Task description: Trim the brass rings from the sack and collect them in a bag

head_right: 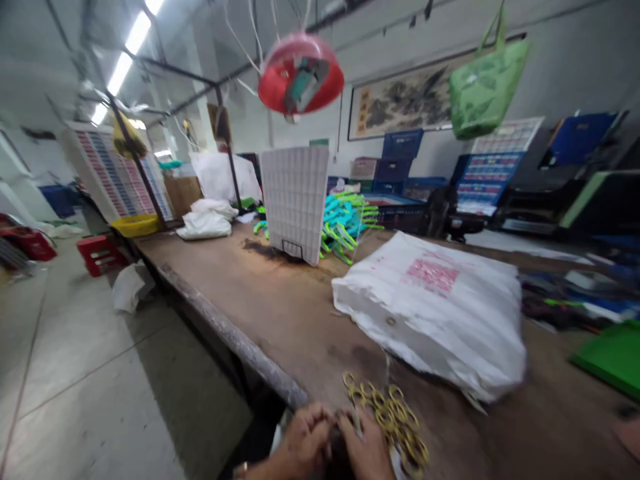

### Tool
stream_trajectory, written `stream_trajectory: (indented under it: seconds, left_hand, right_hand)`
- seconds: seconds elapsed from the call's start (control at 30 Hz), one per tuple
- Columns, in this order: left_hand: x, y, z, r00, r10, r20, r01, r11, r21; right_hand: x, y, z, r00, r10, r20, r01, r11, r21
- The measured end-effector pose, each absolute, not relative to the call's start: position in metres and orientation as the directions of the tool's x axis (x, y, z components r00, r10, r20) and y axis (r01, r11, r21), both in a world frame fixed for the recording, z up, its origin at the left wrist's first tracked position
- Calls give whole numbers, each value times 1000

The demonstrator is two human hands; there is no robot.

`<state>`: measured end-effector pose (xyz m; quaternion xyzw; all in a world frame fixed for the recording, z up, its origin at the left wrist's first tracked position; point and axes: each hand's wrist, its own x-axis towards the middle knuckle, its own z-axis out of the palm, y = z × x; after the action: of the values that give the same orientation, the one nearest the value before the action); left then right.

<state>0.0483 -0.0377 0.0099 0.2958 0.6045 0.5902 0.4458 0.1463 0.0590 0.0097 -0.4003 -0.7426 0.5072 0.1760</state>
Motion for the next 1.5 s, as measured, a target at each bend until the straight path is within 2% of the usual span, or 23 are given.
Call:
stream_trajectory:
  seconds: [0.1, 0.33, 0.57, 0.67, 0.77, 0.83, 0.97, 1.07, 1.3, 1.4, 1.5]
  left_hand:
    - [60, -44, 28, -392, 899, -195, -127, 157, 979]
    - [58, -51, 36, -285, 904, -319, -283, 239, 929]
    - [45, -60, 38, -202, 919, -338, -360, 251, 898]
    - [40, -63, 36, -185, 924, -334, -405, 238, 883]
    - [34, -66, 33, -208, 928, -309, -389, 211, 897]
    - [30, -68, 32, -219, 929, -300, -356, 210, 911]
    - [24, -72, 29, -224, 939, -262, -288, 193, 938]
    - [20, -76, 25, -238, 946, -218, -249, 157, 956]
    - [10, -84, 13, -296, 951, -84, -66, 67, 996]
    - [9, -89, 16, -281, 956, -88, -62, 74, 995]
    - [10, -96, 25, -208, 970, -129, -151, 98, 984]
  right_hand:
    - [154, 53, 27, -607, 786, -119, 407, 179, -896]
    - [157, 36, 39, -623, 773, -121, 312, 103, -945]
    - [150, 29, 35, -626, 774, -96, 245, 79, -966]
    - [149, 28, 34, -604, 793, -79, 285, 123, -951]
    - [148, 24, 32, -589, 808, 27, 388, 313, -867]
    - [148, 19, 30, -640, 764, 87, 439, 456, -774]
    - [145, 6, 25, -732, 680, 51, 512, 597, -618]
    - [141, 0, 21, -745, 667, 25, 542, 626, -560]
    - [131, -7, 19, -766, 640, -66, 572, 631, -523]
    - [128, -5, 22, -741, 657, -137, 643, 634, -430]
    - [127, 5, 27, -655, 734, -180, 750, 601, -278]
